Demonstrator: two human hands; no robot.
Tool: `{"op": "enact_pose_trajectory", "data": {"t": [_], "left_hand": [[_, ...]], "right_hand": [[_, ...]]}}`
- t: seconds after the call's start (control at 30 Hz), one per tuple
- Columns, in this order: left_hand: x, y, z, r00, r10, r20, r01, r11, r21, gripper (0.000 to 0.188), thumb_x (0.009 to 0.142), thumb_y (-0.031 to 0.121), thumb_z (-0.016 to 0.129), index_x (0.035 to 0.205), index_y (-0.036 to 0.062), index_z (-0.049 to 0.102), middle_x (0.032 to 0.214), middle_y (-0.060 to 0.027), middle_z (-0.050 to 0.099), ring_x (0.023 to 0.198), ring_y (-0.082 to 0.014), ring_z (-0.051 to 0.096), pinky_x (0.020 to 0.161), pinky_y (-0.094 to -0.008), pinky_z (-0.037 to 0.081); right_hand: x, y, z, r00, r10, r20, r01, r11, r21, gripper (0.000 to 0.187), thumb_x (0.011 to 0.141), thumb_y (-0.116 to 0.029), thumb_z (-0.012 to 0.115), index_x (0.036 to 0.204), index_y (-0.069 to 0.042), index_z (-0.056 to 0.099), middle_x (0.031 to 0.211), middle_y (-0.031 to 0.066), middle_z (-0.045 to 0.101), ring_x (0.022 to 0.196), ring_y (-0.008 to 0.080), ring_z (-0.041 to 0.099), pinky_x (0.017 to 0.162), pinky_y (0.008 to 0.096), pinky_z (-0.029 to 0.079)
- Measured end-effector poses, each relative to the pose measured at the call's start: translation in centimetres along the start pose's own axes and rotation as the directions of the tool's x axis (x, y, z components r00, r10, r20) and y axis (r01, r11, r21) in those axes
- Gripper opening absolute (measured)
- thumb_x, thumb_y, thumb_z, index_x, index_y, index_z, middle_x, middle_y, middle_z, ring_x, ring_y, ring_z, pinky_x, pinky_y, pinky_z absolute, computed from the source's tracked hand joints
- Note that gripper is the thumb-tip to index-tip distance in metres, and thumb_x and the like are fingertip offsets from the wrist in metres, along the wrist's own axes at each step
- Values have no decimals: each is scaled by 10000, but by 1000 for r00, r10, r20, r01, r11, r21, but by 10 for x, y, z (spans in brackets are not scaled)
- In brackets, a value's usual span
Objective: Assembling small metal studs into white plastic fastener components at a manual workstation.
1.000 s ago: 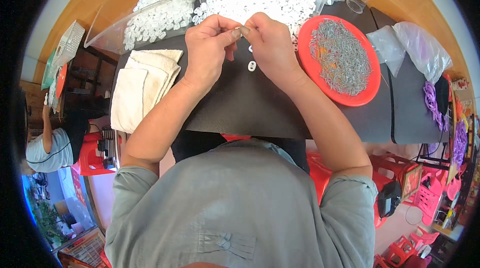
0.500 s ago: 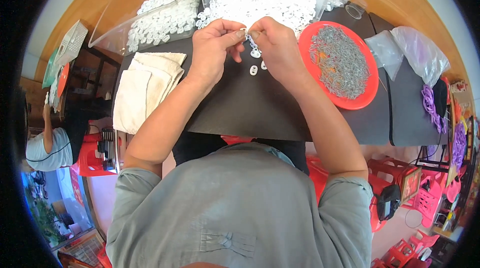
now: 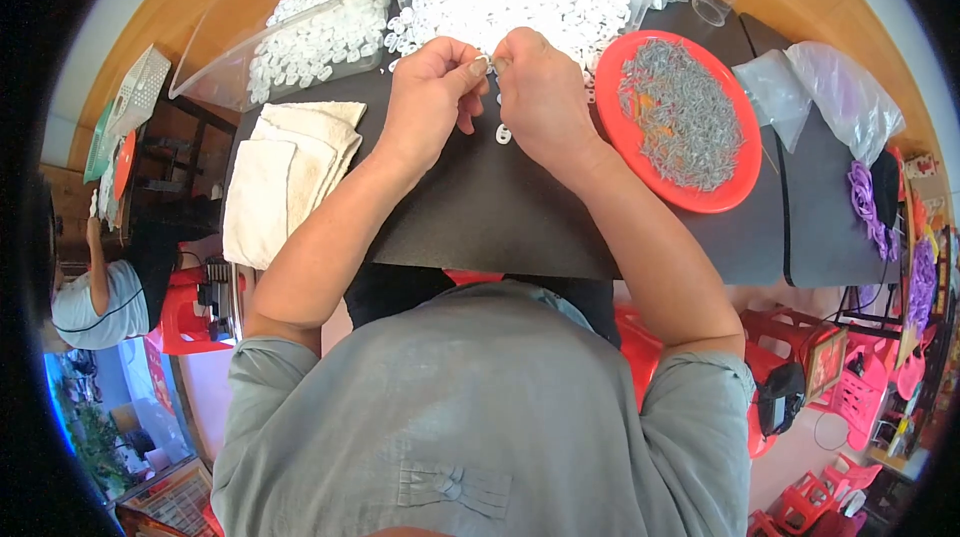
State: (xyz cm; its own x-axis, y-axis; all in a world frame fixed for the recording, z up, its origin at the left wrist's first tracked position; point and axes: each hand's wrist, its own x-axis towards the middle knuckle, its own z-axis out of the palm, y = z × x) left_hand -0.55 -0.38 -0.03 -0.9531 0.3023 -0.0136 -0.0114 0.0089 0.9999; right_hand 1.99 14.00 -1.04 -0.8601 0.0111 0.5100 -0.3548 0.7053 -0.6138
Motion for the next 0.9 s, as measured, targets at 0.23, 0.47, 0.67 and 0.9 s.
{"op": "enact_pose_trajectory", "data": {"t": [0.23,0.47,0.67,0.9], "left_hand": [[0,-10,3,987,137,-79,-123,980,153,122,924,86,583,824,18,569,682,-27,570,539,-83,526,409,-235,396],[0,-14,7,983,150,-111,-129,976,178,120,913,74,591,815,9,568,664,-28,561,519,-86,510,399,-243,383],[1,-8,4,996,-16,-87,7,994,-105,110,915,69,581,821,13,571,681,-31,564,513,-101,517,401,-250,394],[-1,-4,5,995,-37,-94,30,997,-74,112,917,57,563,816,11,566,681,-36,559,523,-104,524,407,-251,399]], "right_hand": [[-2,-1,9,999,-27,-18,27,999,-28,67,902,-69,549,924,-5,555,769,157,605,686,293,601,623,391,466],[-2,-1,15,988,-125,-94,119,991,-64,43,886,-44,547,894,-3,558,728,141,599,632,277,584,591,369,462],[0,-2,8,999,45,-31,-42,997,69,88,910,-93,567,924,-8,586,644,56,573,581,120,539,536,292,444],[0,1,7,997,66,27,-67,997,36,111,931,-115,555,934,-11,594,652,49,580,578,110,536,520,280,440]]}}
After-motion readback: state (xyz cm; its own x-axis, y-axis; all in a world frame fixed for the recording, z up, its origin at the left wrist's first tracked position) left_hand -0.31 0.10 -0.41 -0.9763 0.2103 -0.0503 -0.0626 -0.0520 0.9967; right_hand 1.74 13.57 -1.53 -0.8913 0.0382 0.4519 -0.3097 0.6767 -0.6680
